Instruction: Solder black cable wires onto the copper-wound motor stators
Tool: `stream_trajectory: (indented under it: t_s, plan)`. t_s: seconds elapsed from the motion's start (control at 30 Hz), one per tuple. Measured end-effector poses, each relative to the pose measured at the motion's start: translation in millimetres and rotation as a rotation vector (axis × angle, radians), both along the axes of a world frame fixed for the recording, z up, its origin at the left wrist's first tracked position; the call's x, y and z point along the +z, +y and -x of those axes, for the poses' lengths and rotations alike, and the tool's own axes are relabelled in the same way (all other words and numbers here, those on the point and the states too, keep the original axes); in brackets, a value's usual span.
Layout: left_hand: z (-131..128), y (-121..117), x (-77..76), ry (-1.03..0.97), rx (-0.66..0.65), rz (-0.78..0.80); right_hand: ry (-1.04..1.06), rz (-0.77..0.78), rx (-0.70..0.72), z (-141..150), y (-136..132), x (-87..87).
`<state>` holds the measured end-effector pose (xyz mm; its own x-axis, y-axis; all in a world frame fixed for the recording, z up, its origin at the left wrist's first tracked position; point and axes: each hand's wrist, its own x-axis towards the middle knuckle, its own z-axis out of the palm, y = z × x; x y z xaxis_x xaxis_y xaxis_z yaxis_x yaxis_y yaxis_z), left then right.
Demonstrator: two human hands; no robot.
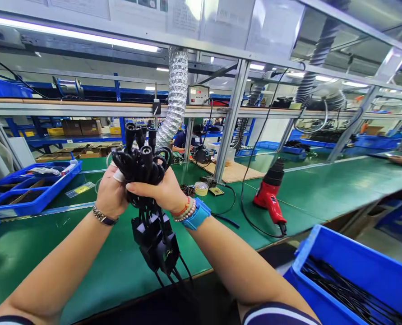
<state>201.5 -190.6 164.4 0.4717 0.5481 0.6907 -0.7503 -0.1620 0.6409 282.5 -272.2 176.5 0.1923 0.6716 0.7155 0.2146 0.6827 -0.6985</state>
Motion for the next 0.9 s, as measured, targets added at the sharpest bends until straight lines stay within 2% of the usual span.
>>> stream_trajectory:
  t_s: [0.1, 0.23, 0.37, 0.6, 0.67, 0.8, 0.9]
  plan:
    - [-1.5, 4.5, -0.7, 0.015, 0.121, -0.031, -0.01, 0.002, -0.028, 0.9, 1.0, -4.1]
    - [4.2, 5.4, 7.4, -0.012, 0.22, -0.083, 0.027, 0.014, 0.01, 4.0, 2.9, -6.1]
    - [11.9, -0.7, 13.8, -0.067, 0.224, -0.11, 0.048, 0.043, 0.062, 5.0, 3.6, -6.2]
    - [14.8, -2.1, 20.3, -0.068, 0.109, -0.196, 0.113, 0.071, 0.132, 0.4, 3.6, -5.3]
    - [13.1, -0.4, 24.9, -0.058, 0.153, -0.254, 0.106, 0.058, 0.117, 3.7, 2.0, -4.2]
    - [8.3, 2.6, 33.3, -0.074, 0.35, -0.41, 0.081, -0.017, 0.078, 12.4, -0.9, -0.4]
    - [7.8, 5.4, 29.9, -0.056, 0.318, -0.394, 0.077, -0.092, 0.032, 12.9, -1.3, 3.5]
